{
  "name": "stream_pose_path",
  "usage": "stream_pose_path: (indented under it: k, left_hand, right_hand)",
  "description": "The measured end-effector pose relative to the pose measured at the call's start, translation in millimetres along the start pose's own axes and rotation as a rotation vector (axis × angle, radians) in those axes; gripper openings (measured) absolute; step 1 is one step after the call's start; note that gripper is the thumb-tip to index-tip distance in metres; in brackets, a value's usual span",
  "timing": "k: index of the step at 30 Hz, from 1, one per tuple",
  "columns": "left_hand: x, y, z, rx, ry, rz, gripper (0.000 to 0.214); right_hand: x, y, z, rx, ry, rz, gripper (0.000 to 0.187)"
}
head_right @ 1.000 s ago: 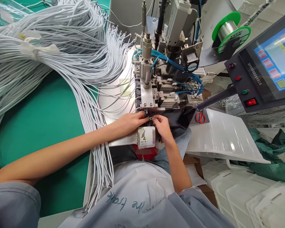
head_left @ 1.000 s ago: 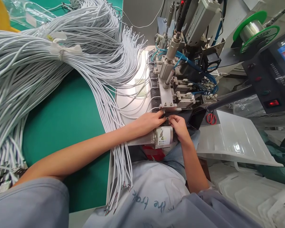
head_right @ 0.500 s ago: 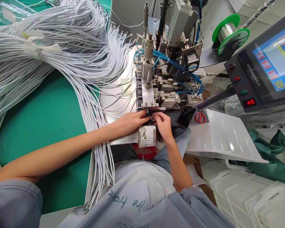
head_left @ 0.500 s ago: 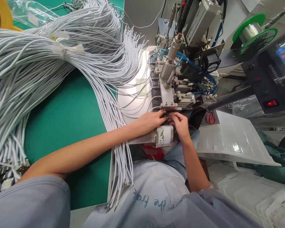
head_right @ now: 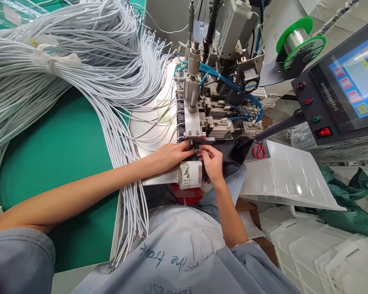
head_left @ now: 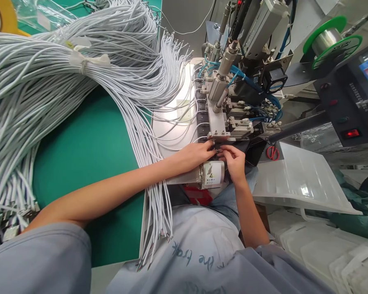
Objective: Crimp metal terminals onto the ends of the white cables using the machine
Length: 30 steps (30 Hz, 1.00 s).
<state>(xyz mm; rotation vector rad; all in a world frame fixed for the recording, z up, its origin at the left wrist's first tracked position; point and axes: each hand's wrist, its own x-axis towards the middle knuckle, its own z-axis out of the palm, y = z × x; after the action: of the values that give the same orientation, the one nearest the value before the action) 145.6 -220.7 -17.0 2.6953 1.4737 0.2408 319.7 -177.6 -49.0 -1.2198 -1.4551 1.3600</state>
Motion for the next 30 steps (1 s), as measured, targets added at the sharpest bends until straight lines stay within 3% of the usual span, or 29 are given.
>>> stream_pose_path:
  k: [3,10,13,17,20,22,24,26,27,28,30]
  left_hand:
    - [0.4,0.3,-0.2,0.003,-0.015,-0.004,0.025]
    - [0.1,0.5,-1.1,0.015,-0.035,-0.013,0.027]
    - [0.0,2.9,-7.7,0.029,-0.058,-0.029,0.028]
    - [-1.6,9.7,-23.5,0.099,-0.180,-0.106,0.016]
    - [-4.2,13.5,-31.2,0.096,-0.227,-0.199,0.015]
    - [-5.2,14.2,-32.7,0.093,-0.229,-0.239,0.016]
    - [-5.1,13.8,-32.8,0.111,-0.222,-0.282,0.019]
    - [-4.1,12.7,-32.4,0.134,-0.210,-0.347,0.023]
    - [-3.5,11.8,-32.0,0.143,-0.203,-0.379,0.025]
    - [-2.9,10.6,-31.4,0.146,-0.199,-0.401,0.027]
    - [-2.1,7.4,-29.3,0.135,-0.194,-0.415,0.028]
  right_hand:
    - [3.6,-1.7,2.2,0.025,0.005,0.083,0.020]
    - [12.9,2.6,0.5,0.037,-0.128,0.251,0.029]
    - [11.1,5.3,0.1,0.009,-0.211,0.187,0.032]
    - [13.3,11.3,2.4,-0.048,-0.247,0.062,0.030]
    - [18.5,14.1,-0.8,-0.135,-0.155,0.019,0.026]
    - [14.1,10.1,-5.6,-0.210,0.010,-0.025,0.024]
    - [-3.4,0.7,-8.0,-0.262,0.204,-0.103,0.022]
    - [-33.4,-11.1,-3.5,-0.265,0.309,-0.195,0.021]
    - [-50.8,-16.3,2.1,-0.261,0.293,-0.211,0.023]
    - [-68.2,-19.9,10.0,-0.266,0.189,-0.197,0.023]
    - [-98.6,-21.1,30.6,-0.277,-0.221,-0.095,0.023]
